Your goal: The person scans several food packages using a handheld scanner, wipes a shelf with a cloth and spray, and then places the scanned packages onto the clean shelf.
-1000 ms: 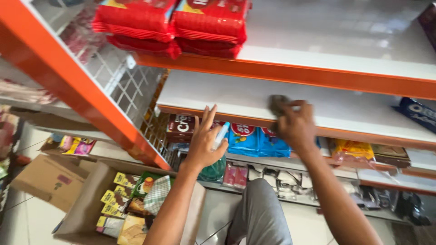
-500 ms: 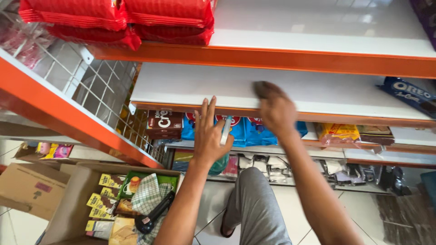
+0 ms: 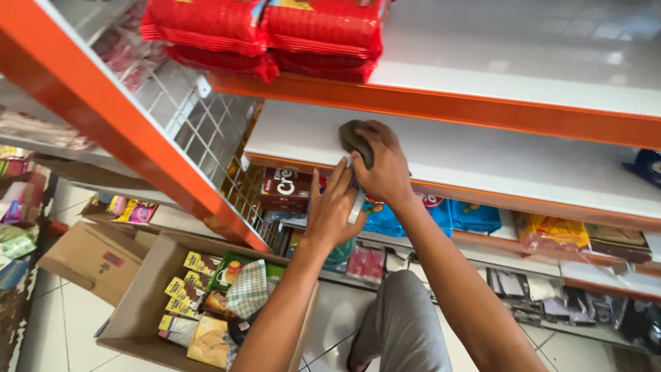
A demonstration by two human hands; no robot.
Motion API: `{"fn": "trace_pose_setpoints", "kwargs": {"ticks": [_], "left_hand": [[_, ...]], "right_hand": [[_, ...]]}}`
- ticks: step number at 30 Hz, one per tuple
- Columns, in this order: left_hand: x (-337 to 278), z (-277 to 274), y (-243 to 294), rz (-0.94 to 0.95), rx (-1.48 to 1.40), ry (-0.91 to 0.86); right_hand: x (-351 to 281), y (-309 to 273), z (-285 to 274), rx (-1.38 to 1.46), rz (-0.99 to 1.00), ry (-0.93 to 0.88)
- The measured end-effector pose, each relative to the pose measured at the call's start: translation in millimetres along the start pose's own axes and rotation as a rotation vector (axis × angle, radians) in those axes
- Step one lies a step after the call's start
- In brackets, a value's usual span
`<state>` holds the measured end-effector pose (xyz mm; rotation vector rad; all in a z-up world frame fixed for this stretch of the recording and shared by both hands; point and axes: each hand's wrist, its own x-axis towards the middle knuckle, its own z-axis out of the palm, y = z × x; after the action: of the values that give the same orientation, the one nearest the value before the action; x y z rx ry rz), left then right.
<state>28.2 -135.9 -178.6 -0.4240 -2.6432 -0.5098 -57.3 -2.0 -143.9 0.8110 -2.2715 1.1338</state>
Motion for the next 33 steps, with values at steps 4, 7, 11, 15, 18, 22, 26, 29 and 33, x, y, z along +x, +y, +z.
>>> {"fn": "trace_pose_setpoints", "kwargs": {"ticks": [4, 7, 11, 15, 18, 22, 26, 29, 33], "left_hand": [[-8.7, -11.0, -19.9, -0.02, 0.032, 0.014], [-20.4, -25.0, -52.2, -0.177, -0.036, 0.05], [-34.9, -38.6, -94.6, -0.231, 0.031, 0.189], [-38.5, -38.6, -107.2, -0.185, 0.054, 0.22], [-43.5, -42.5, -114.6, -0.168, 0.009, 0.236], [-46.8, -47.0, -121.3, -0.124, 0.092, 0.314], [-49.2, -46.7, -120.9, -0.163, -0.012, 0.287], [-51.1, -48.7, -119.9, -0.173, -0.026, 0.266], [-52.4, -56.5, -115.4, -0.203, -0.056, 0.228]], "right_hand": [[4.7, -8.4, -2.6, -0.082, -0.119, -0.019], [9.0, -6.0, -7.7, -0.063, -0.115, -0.172], [13.4, -12.0, 1.1, -0.077, -0.096, -0.247], [18.4, -22.9, 23.4, -0.092, -0.213, -0.238], [26.8, -42.3, 61.5, 0.039, -0.262, -0.36], [46.2, -74.4, 106.8, 0.08, -0.233, -0.324], [59.6, -75.7, 118.9, 0.028, -0.206, -0.337], [73.7, -63.8, 123.6, 0.058, -0.135, -0.395], [92.1, -50.2, 142.8, 0.112, -0.198, -0.387]]}}
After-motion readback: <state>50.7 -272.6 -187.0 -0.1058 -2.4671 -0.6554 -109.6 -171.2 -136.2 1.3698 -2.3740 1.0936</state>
